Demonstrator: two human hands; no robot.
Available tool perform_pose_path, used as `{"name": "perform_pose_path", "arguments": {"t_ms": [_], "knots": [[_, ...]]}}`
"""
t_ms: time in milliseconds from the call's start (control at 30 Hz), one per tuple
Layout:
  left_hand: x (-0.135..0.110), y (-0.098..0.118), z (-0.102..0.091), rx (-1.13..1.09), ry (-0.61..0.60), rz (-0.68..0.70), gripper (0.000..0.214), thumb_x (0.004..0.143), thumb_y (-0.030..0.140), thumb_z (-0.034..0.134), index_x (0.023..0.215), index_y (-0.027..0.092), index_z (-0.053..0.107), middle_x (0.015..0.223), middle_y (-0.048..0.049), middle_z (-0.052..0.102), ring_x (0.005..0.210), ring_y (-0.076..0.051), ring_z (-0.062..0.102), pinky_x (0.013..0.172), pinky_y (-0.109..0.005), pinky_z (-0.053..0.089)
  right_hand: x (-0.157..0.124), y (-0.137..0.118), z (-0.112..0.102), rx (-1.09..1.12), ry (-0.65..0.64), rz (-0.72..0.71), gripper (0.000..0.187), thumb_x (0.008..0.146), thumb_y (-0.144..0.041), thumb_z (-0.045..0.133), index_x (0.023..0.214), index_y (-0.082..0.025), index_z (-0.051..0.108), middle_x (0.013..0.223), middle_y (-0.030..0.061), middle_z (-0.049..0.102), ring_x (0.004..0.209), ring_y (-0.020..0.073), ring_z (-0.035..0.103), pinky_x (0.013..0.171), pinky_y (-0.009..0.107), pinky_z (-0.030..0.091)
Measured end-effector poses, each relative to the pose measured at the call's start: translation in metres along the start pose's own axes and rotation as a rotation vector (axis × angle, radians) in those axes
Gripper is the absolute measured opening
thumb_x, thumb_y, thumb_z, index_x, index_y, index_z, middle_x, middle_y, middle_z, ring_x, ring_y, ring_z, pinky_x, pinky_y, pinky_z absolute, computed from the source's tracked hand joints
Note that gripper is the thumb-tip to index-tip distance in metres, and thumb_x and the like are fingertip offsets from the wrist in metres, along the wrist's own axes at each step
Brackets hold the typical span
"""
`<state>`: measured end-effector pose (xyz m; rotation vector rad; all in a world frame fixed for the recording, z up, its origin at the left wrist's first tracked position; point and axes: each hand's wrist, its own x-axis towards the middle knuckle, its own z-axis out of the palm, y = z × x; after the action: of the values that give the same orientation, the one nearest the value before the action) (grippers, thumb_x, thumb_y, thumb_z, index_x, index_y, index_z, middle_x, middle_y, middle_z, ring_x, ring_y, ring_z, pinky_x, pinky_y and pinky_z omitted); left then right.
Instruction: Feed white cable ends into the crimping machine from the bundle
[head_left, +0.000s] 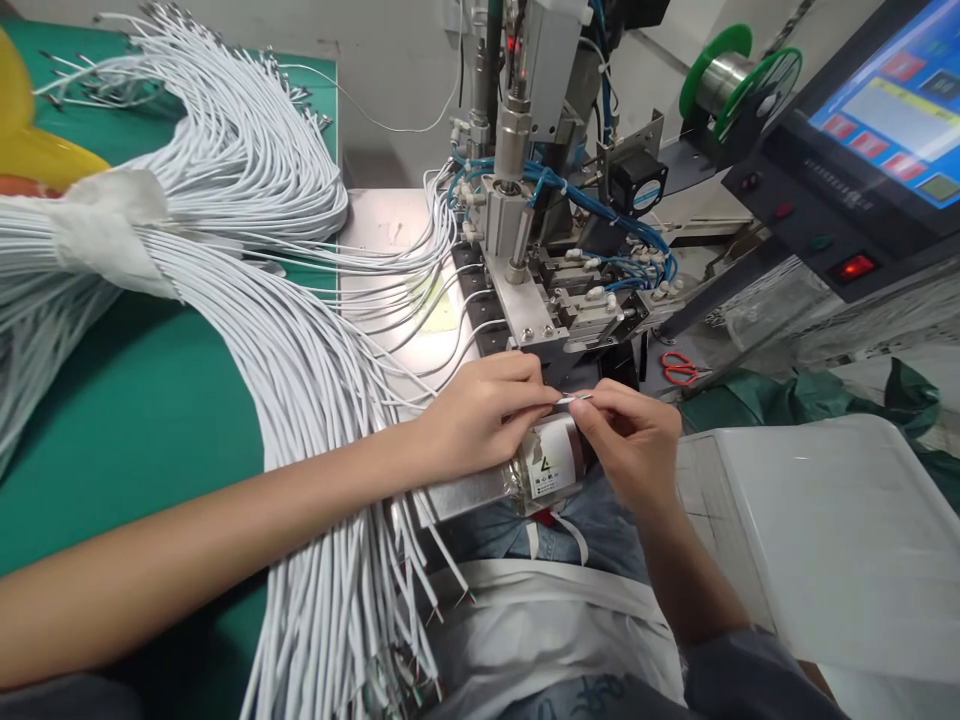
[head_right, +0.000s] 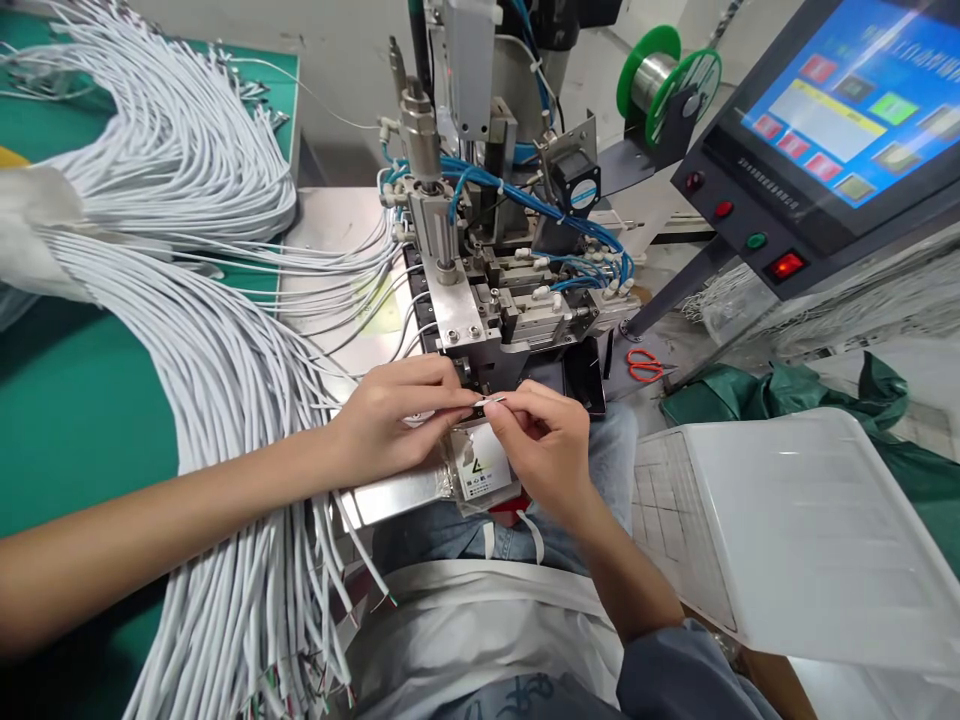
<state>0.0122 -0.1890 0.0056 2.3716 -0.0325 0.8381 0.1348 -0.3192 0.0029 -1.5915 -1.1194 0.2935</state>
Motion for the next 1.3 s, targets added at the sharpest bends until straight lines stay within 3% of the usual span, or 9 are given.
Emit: {"name": "perform_pose_path", "arguments": {"t_ms": [133, 333, 500, 667, 800, 933, 1067, 1167, 1300], "knots": [[-0.001, 0.001, 0.001, 0.078, 0.028, 0.031, 0.019, 0.085, 0.011, 0.049, 0.079, 0.014, 0.067, 0.068, -0.0029, 0.056, 0.065, -0.012, 0.050, 0.059, -0.024, 0.041, 0.005, 0.000, -0.005, 0.086, -0.098, 0.044, 0.017, 0.077, -0.021, 0.062, 0.062, -0.015, 0.067, 0.053, -0.0041, 0.042, 0.048, 0.0063, 0.037, 0.044, 0.021, 0.029], [0.000, 0.006, 0.002, -0.036, 0.086, -0.049, 0.015, 0.083, 0.012, 0.054, 0.071, 0.013, 0.062, 0.062, -0.0003, 0.054, 0.060, -0.010, 0.050, 0.055, -0.022, 0.040, -0.006, 0.003, 0.016, 0.168, 0.110, -0.001, 0.016, 0.079, -0.023, 0.061, 0.066, -0.017, 0.068, 0.055, -0.0033, 0.045, 0.049, 0.0080, 0.040, 0.044, 0.023, 0.031], [-0.001, 0.008, -0.001, 0.430, 0.119, 0.223, 0.017, 0.083, 0.009, 0.051, 0.069, 0.013, 0.059, 0.065, -0.0028, 0.052, 0.060, -0.011, 0.043, 0.052, -0.025, 0.037, -0.010, -0.002, 0.023, -0.225, 0.258, -0.242, 0.013, 0.081, -0.018, 0.056, 0.077, -0.018, 0.069, 0.054, -0.0025, 0.047, 0.048, 0.0085, 0.039, 0.044, 0.023, 0.032], [-0.001, 0.015, -0.008, 0.760, 0.092, 0.448, 0.021, 0.082, 0.006, 0.052, 0.062, 0.014, 0.054, 0.060, -0.0008, 0.047, 0.054, -0.012, 0.038, 0.046, -0.027, 0.029, 0.002, -0.011, 0.008, -0.258, 0.035, -0.129, 0.022, 0.081, -0.019, 0.055, 0.061, -0.016, 0.062, 0.051, -0.0041, 0.040, 0.046, 0.0066, 0.034, 0.044, 0.022, 0.030], [-0.004, 0.011, -0.003, 0.610, 0.106, 0.283, 0.023, 0.086, 0.008, 0.047, 0.065, 0.014, 0.056, 0.063, -0.0017, 0.049, 0.057, -0.012, 0.043, 0.048, -0.026, 0.034, 0.010, -0.009, 0.004, -0.108, -0.063, -0.056, 0.026, 0.080, -0.022, 0.057, 0.055, -0.015, 0.059, 0.051, -0.0036, 0.041, 0.047, 0.0069, 0.036, 0.044, 0.022, 0.029], [-0.003, 0.004, 0.004, 0.100, 0.124, -0.086, 0.012, 0.084, 0.014, 0.057, 0.075, 0.014, 0.066, 0.064, -0.0002, 0.055, 0.060, -0.009, 0.051, 0.054, -0.022, 0.042, 0.011, -0.002, 0.008, -0.067, 0.056, -0.117, 0.020, 0.079, -0.019, 0.057, 0.061, -0.015, 0.063, 0.053, -0.0032, 0.045, 0.048, 0.0078, 0.039, 0.045, 0.023, 0.031], [0.005, 0.003, -0.002, -0.265, -0.035, -0.273, 0.013, 0.084, 0.017, 0.058, 0.086, 0.015, 0.071, 0.074, -0.0021, 0.065, 0.068, -0.010, 0.059, 0.063, -0.021, 0.046, 0.008, 0.002, 0.014, -0.006, 0.125, -0.169, 0.015, 0.080, -0.018, 0.058, 0.067, -0.017, 0.067, 0.054, -0.0028, 0.048, 0.051, 0.0091, 0.043, 0.047, 0.024, 0.035], [0.008, 0.005, -0.006, -0.315, -0.096, -0.326, 0.018, 0.086, 0.018, 0.054, 0.081, 0.014, 0.071, 0.071, -0.0021, 0.065, 0.063, -0.009, 0.058, 0.058, -0.020, 0.045, 0.004, 0.004, 0.021, -0.003, 0.165, -0.144, 0.017, 0.081, -0.023, 0.057, 0.070, -0.018, 0.069, 0.054, -0.0019, 0.050, 0.053, 0.0109, 0.047, 0.048, 0.025, 0.037], [0.004, 0.006, -0.004, -0.074, -0.008, -0.224, 0.018, 0.085, 0.018, 0.054, 0.076, 0.013, 0.069, 0.061, -0.0003, 0.060, 0.055, -0.008, 0.052, 0.051, -0.019, 0.040, -0.003, 0.001, 0.028, -0.216, 0.258, -0.203, 0.019, 0.084, -0.023, 0.053, 0.076, -0.018, 0.070, 0.052, -0.0023, 0.046, 0.047, 0.0091, 0.040, 0.045, 0.024, 0.034]]}}
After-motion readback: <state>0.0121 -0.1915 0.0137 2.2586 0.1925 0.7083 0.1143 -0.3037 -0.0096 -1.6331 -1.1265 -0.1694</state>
